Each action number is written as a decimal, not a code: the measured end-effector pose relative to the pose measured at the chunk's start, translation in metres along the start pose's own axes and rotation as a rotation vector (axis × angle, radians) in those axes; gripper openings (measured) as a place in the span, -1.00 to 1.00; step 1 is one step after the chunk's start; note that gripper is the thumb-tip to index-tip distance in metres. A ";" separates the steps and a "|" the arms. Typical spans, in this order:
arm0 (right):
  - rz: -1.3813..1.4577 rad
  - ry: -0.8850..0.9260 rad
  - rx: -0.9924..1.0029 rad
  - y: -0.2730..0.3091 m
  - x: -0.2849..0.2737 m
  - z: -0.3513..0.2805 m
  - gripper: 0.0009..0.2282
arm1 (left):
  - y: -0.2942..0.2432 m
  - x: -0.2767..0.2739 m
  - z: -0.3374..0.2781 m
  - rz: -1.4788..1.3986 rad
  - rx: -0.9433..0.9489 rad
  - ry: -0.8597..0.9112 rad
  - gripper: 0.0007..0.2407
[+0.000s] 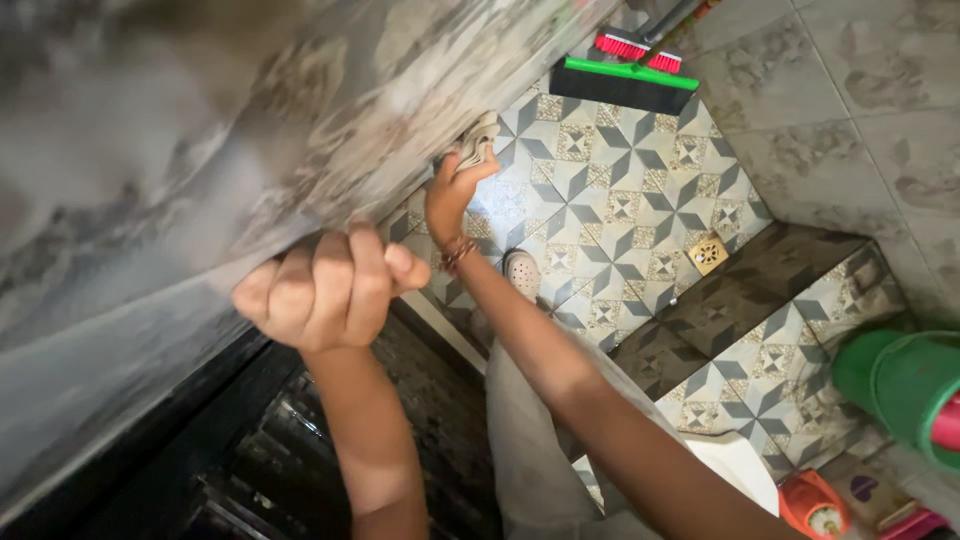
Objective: The person cleans the patterned wall tiles in a bathroom with a cloth, wiping the surfaces repeatedly.
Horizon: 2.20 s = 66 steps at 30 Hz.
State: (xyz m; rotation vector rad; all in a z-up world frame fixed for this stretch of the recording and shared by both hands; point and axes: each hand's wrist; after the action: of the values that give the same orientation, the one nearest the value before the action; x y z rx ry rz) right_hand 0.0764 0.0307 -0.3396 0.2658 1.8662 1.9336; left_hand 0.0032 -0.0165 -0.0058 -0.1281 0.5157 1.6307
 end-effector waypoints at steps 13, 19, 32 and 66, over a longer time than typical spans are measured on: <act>0.272 0.209 0.649 0.007 -0.024 0.031 -0.50 | 0.007 -0.001 0.003 -0.124 0.024 -0.033 -0.83; 0.190 0.213 0.592 0.072 -0.016 -0.050 -0.54 | 0.007 0.003 0.003 -0.119 0.023 -0.073 -0.87; -0.293 0.212 0.119 -0.117 0.017 -0.043 -0.50 | -0.035 0.028 -0.049 -0.281 -0.148 -0.050 -0.76; 0.120 -0.065 -0.178 0.026 -0.026 0.102 -0.42 | -0.067 0.084 -0.091 -0.157 -0.026 -0.014 -0.79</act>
State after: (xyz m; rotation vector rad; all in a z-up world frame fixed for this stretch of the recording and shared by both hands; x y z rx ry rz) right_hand 0.1388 0.1110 -0.3028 0.3870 1.6585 2.1291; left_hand 0.0371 0.0266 -0.1357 -0.1723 0.4617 1.4839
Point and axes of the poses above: each hand's wrist, its own z-axis towards the middle knuckle, its own x-axis out of the palm, y = z × x, and after that the axes turned 4 degrees about -x, right-handed
